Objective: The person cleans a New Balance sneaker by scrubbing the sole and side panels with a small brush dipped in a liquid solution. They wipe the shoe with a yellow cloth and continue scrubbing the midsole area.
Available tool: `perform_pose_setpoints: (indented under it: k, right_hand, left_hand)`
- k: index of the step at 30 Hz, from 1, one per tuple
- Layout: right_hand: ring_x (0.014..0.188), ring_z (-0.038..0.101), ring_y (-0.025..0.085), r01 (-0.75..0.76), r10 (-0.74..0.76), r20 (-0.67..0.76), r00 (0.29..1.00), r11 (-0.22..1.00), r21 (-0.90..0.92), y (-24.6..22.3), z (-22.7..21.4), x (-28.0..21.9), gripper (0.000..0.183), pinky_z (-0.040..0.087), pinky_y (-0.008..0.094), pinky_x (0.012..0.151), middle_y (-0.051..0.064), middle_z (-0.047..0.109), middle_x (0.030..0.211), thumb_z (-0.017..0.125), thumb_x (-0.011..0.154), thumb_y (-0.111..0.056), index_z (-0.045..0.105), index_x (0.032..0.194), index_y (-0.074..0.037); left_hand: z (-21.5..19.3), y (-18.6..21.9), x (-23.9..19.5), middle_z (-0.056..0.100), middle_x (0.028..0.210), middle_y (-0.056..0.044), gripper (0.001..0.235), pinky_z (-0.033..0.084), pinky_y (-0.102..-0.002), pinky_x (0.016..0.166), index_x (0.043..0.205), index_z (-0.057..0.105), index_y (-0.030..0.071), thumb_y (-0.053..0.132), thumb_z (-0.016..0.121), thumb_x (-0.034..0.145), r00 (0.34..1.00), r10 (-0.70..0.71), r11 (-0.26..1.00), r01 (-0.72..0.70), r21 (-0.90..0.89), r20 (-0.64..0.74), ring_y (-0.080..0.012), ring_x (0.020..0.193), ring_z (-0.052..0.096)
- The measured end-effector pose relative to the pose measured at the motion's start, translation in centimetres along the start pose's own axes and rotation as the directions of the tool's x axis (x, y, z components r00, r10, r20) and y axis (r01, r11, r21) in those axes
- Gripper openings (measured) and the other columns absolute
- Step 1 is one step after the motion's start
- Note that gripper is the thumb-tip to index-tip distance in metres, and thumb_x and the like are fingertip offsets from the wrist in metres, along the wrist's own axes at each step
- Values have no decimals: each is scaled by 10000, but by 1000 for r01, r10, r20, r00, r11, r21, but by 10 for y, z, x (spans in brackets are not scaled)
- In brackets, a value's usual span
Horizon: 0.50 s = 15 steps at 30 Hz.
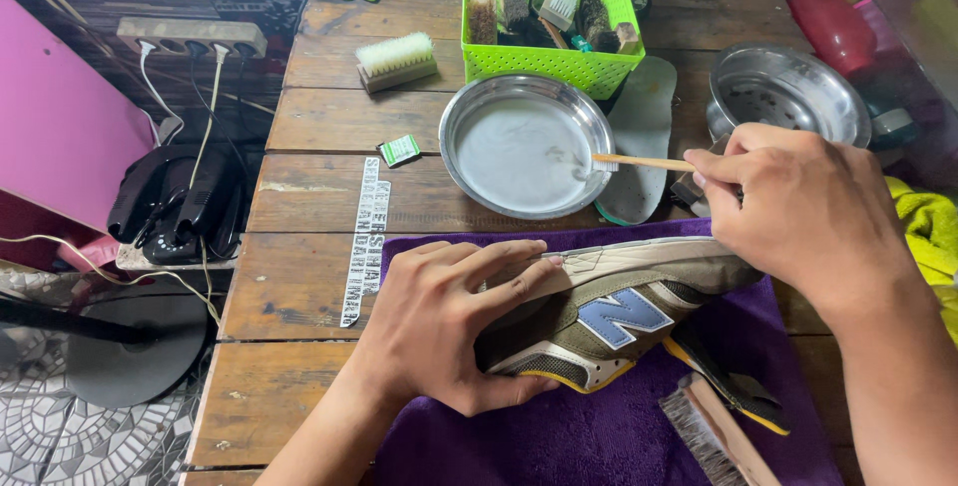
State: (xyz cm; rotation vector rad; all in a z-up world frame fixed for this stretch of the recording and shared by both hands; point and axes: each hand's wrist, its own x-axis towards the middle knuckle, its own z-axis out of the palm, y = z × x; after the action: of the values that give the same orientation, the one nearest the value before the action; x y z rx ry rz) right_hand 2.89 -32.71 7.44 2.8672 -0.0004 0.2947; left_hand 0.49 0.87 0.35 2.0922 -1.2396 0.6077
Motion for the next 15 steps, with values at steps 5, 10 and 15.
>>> perform_pose_setpoints:
  k: [5, 10, 15]
  right_hand:
    - [987, 817, 326, -9, 7, -54, 999, 999, -36, 1, 2, -4, 310, 665, 581, 777, -95, 788, 1078, 704, 1048, -410, 846, 1319, -461]
    - [889, 798, 259, 8, -20, -197, 980, 998, -57, 22, 7, -21, 144, 641, 504, 677, -163, 771, 1045, 767, 1137, -420, 876, 1209, -360]
    - [902, 665, 252, 215, -52, -336, 940, 858, 467, 52, 32, -68, 197, 493, 372, 850, 114, 737, 1003, 858, 1222, -54, 909, 1384, 46]
  left_hand:
    - [0, 0, 0, 796, 1424, -109, 783, 633, -464, 916, 1436, 724, 147, 691, 722, 873, 1000, 10, 1000, -10, -10, -6, -330, 1133, 844]
    - [0, -1, 2, 798, 1432, -100, 776, 630, -456, 895, 1421, 741, 159, 692, 735, 858, 1000, -8, 1000, 8, -30, -7, -312, 1170, 839]
    - [-2, -1, 1, 807, 1419, -89, 773, 626, -435, 895, 1440, 743, 176, 670, 775, 846, 999, -24, 998, 25, -60, 22, -294, 1173, 839]
